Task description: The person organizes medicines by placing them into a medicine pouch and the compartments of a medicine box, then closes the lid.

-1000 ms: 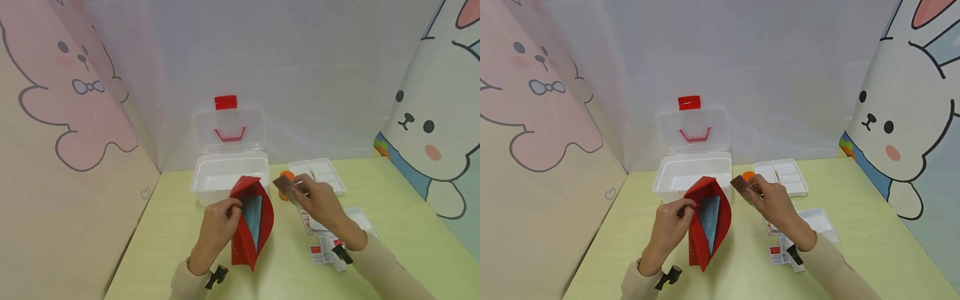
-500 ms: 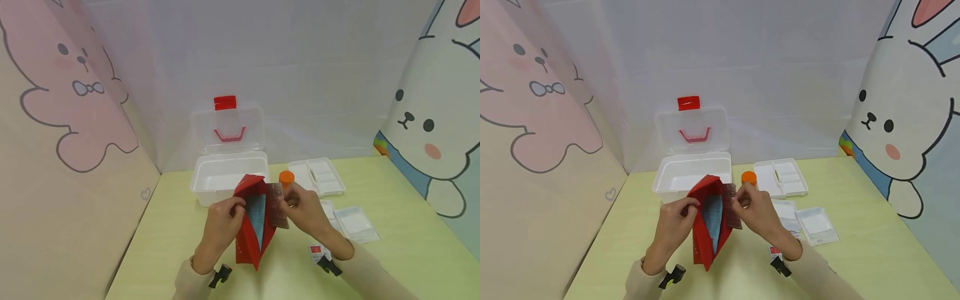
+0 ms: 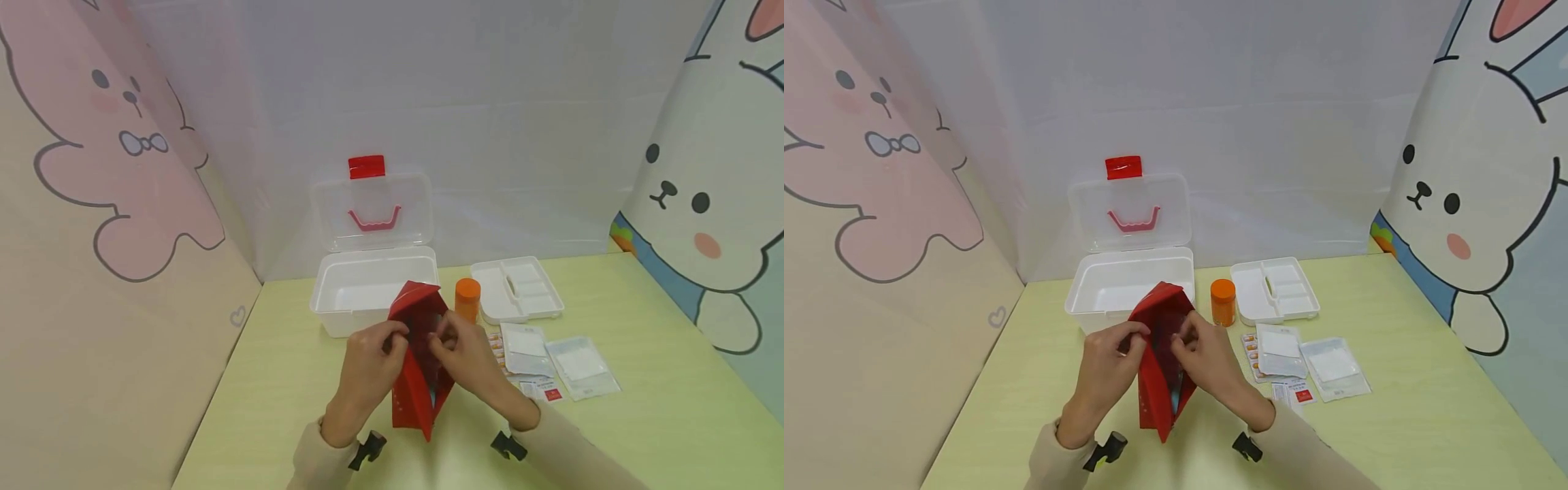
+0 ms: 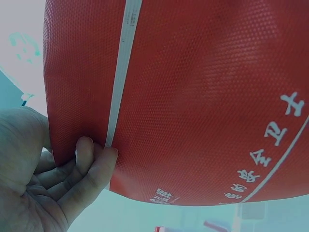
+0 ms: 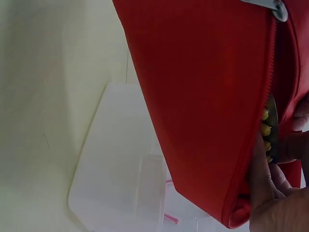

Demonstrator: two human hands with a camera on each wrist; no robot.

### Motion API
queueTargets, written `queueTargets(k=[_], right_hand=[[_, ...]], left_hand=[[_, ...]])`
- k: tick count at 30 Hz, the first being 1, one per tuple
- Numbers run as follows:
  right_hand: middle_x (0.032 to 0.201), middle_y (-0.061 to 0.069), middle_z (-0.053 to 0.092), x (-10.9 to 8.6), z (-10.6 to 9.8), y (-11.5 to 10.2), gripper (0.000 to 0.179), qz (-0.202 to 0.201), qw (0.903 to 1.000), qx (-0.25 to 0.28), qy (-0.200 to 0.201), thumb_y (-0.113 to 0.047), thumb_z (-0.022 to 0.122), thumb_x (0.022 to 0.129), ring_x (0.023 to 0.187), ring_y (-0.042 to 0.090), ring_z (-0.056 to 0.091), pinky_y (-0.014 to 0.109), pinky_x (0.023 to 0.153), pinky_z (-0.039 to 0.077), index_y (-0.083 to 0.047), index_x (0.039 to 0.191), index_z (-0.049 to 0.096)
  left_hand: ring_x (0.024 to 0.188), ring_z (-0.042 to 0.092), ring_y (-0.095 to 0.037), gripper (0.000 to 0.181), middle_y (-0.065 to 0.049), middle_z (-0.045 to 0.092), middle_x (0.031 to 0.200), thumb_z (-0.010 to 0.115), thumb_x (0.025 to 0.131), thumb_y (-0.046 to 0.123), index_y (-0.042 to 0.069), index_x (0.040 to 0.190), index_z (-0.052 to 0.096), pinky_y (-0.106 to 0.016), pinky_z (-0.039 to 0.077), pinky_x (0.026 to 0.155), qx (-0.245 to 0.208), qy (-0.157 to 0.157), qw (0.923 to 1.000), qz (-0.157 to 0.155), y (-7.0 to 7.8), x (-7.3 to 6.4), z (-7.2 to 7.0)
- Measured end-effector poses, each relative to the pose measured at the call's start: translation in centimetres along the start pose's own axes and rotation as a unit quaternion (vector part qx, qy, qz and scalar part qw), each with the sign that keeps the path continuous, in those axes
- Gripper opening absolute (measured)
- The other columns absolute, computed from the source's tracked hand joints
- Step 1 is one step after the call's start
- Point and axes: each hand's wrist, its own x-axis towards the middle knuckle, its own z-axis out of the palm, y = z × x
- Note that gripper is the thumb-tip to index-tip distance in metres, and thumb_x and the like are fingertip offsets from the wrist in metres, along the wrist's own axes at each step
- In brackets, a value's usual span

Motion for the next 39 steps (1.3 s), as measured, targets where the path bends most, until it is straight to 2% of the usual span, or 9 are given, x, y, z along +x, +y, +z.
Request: queueTargets(k=[5, 10, 16, 20, 28, 34, 39], right_hand=[[0.060, 0.000, 0.059, -0.2, 1.0, -0.1, 0.016, 0.015, 0.9995, -0.027, -0.009, -0.004, 0.066, 0.087, 0.049, 0.001, 0.056, 0.020, 0.045, 0.047, -0.010, 0.080, 0.053], [0.055, -0.004, 0.052, -0.4, 1.8, 0.0, 0.015, 0.032, 0.9976, -0.062, -0.003, -0.008, 0.066, 0.088, 0.045, 0.004, 0.047, 0.020, 0.041, 0.038, -0.011, 0.082, 0.053], [0.060, -0.004, 0.053, -0.5, 2.7, 0.2, 0.010, 0.000, 0.9914, -0.131, 0.002, -0.008, 0.068, 0.086, 0.054, 0.007, 0.047, 0.020, 0.049, 0.038, -0.010, 0.085, 0.057], [0.061, -0.003, 0.054, -0.6, 2.9, 0.3, 0.009, -0.001, 0.9864, -0.164, -0.010, -0.009, 0.069, 0.086, 0.056, 0.008, 0.048, 0.020, 0.053, 0.042, -0.008, 0.087, 0.061], [0.058, -0.003, 0.055, -0.2, 2.7, 0.7, 0.015, -0.015, 0.9776, -0.208, -0.027, -0.010, 0.071, 0.084, 0.054, 0.009, 0.047, 0.020, 0.052, 0.042, -0.008, 0.071, 0.064], [0.056, -0.005, 0.054, 0.3, 1.9, 0.8, 0.013, -0.029, 0.9781, -0.205, -0.018, -0.013, 0.071, 0.083, 0.052, 0.007, 0.045, 0.019, 0.048, 0.038, -0.010, 0.072, 0.068], [0.067, -0.004, 0.066, 1.2, 0.3, 0.5, 0.004, -0.049, 0.9846, -0.168, -0.002, -0.013, 0.069, 0.085, 0.058, 0.006, 0.056, 0.018, 0.054, 0.046, -0.011, 0.083, 0.072]], left_hand=[[0.053, 0.047, -0.003, 0.016, -0.002, 0.068, 0.071, 0.059, 0.081, -0.006, 0.003, 0.083, 0.072, -0.010, 0.038, 0.048, -0.005, -0.002, 1.0000, 0.005, 0.3, 0.0, 0.0], [0.058, 0.055, -0.005, 0.016, -0.003, 0.071, 0.075, 0.060, 0.081, -0.005, 0.005, 0.084, 0.073, -0.010, 0.045, 0.054, -0.001, -0.002, 0.9998, 0.022, 0.5, -0.2, 0.0], [0.060, 0.058, -0.006, 0.015, -0.003, 0.071, 0.075, 0.061, 0.082, -0.005, 0.005, 0.085, 0.073, -0.012, 0.049, 0.057, -0.001, -0.003, 0.9993, 0.037, 0.7, -0.3, 0.0], [0.060, 0.059, -0.006, 0.015, -0.004, 0.071, 0.075, 0.061, 0.082, -0.004, 0.004, 0.085, 0.073, -0.012, 0.050, 0.058, 0.002, -0.003, 0.9993, 0.038, 0.5, -0.4, 0.2], [0.059, 0.062, -0.007, 0.015, -0.004, 0.071, 0.074, 0.061, 0.081, -0.005, 0.005, 0.083, 0.072, -0.013, 0.052, 0.058, 0.001, 0.003, 0.9991, 0.042, -0.3, -0.4, 0.3], [0.058, 0.060, -0.007, 0.016, -0.003, 0.071, 0.074, 0.060, 0.081, -0.005, 0.006, 0.083, 0.072, -0.013, 0.050, 0.056, 0.000, 0.004, 0.9991, 0.041, -1.1, -0.2, 0.4], [0.061, 0.062, -0.006, 0.016, -0.004, 0.071, 0.076, 0.060, 0.081, -0.005, 0.005, 0.085, 0.072, -0.013, 0.051, 0.057, -0.003, 0.006, 0.9997, 0.024, -1.6, -0.5, 0.2]])
